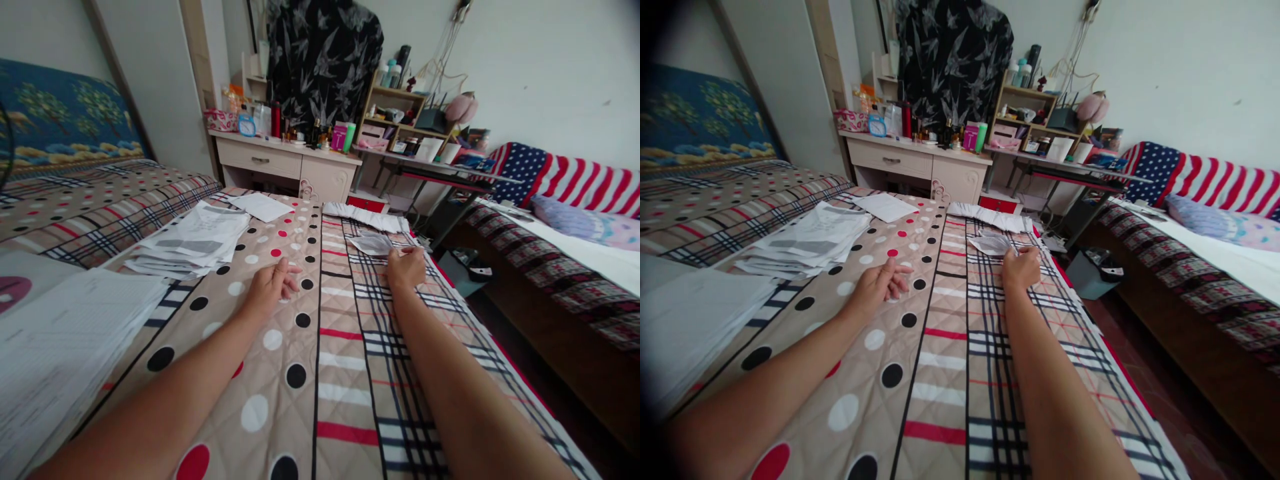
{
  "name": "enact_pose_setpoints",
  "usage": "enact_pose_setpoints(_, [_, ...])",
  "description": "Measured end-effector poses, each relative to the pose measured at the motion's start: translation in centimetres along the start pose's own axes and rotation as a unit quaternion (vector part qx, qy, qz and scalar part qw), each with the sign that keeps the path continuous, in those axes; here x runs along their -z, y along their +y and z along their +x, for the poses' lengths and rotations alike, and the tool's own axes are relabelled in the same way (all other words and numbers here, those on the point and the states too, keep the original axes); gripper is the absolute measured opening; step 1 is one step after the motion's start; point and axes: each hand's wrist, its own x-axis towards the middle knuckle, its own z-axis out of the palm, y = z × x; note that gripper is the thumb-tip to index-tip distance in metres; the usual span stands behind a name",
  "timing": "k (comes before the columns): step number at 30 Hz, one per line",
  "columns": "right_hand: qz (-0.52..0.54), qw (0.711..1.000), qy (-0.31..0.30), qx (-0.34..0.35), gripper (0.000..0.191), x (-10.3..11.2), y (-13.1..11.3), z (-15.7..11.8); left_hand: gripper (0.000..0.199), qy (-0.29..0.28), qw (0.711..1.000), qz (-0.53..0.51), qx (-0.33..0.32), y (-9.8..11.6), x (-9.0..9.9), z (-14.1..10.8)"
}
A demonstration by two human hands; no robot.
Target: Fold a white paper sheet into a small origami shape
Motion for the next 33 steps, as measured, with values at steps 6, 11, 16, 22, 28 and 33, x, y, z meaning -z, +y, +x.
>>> enact_pose_setpoints(6, [0.07,0.995,-0.01,-0.065,0.017,1.9,-1.0,-3.6,0.057,0.015,1.0,-0.023,-0.014,-0.4,-0.2,0.3])
enact_pose_setpoints(11, [0.159,0.984,-0.075,-0.039,0.019,2.3,-3.8,-10.4,0.031,-0.003,1.0,-0.001,-0.021,-0.8,-0.3,0.3])
enact_pose_setpoints(16, [0.315,0.929,-0.191,0.026,0.023,3.1,-5.0,-14.8,0.022,-0.02,1.0,-0.001,-0.016,-0.6,-0.6,-1.3])
enact_pose_setpoints(22, [0.371,0.894,-0.251,0.028,0.021,3.4,-4.5,-14.4,0.033,-0.148,0.969,-0.18,0.086,2.2,1.3,-10.4])
enact_pose_setpoints(28, [0.366,0.891,-0.268,0.03,0.006,3.5,-4.9,-14.3,0.029,-0.099,0.978,-0.114,0.144,5.7,9.3,-25.2])
enact_pose_setpoints(33, [0.36,0.891,-0.272,0.036,0.008,3.5,-5.5,-14.7,0.032,0.033,0.973,0.029,0.226,4.6,17.3,-35.6])
